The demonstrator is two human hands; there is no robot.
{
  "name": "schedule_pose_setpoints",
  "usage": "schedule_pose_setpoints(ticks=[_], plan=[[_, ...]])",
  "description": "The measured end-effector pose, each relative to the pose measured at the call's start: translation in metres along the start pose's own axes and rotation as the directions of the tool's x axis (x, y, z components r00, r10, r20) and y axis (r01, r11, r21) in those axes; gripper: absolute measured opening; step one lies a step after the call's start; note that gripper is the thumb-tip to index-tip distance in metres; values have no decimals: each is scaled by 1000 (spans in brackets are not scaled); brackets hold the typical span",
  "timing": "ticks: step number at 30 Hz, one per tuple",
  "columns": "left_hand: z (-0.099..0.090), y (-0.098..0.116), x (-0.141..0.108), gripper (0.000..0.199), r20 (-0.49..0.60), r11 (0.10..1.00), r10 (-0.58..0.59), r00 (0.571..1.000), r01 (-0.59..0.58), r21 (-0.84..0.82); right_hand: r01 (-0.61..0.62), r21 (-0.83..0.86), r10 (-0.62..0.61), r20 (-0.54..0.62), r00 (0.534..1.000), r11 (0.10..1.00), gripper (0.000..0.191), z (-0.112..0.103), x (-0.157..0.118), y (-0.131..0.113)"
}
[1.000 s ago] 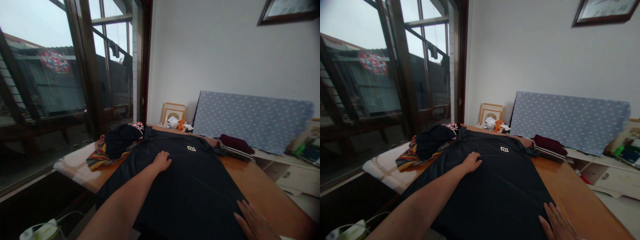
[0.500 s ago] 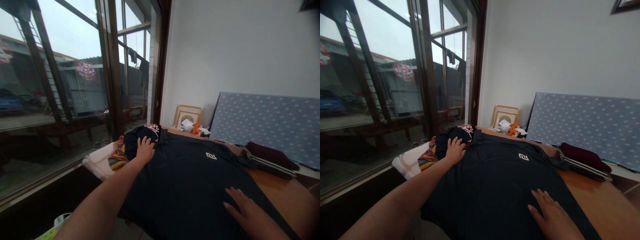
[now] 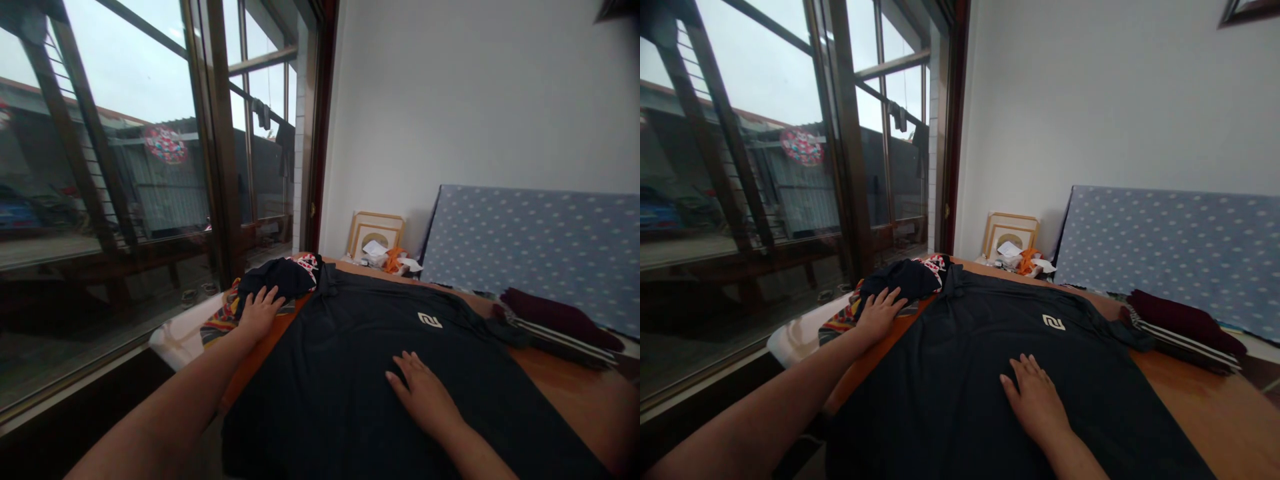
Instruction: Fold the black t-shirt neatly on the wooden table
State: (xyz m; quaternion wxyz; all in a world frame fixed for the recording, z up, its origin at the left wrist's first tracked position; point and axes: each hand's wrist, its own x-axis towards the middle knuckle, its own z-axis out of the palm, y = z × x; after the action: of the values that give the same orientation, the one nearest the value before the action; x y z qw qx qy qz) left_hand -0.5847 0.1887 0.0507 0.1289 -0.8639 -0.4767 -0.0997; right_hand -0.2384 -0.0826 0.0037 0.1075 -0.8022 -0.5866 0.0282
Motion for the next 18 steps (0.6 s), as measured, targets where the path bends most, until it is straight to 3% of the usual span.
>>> schedule_pose_setpoints(ticks=[5,10,13,18], plan=[[-22,15,16,54,43,998,8,999,-11,55,-5,8,6,-37,999,1000,69,11,-3,4],[-33,60,54,32,-76,995,102,992,-103,-16,-1,21,2,-49,999,1000,67,9,-2,5],[-22,89,79,32,-16,983,148,989,-149,-103,5,50,-1,-67,998,999,67,8,-2,6],[14,123,114,34,137,976,138,981,-111,-187,11,91,-3,-86,996,996,65,5,-3,6]])
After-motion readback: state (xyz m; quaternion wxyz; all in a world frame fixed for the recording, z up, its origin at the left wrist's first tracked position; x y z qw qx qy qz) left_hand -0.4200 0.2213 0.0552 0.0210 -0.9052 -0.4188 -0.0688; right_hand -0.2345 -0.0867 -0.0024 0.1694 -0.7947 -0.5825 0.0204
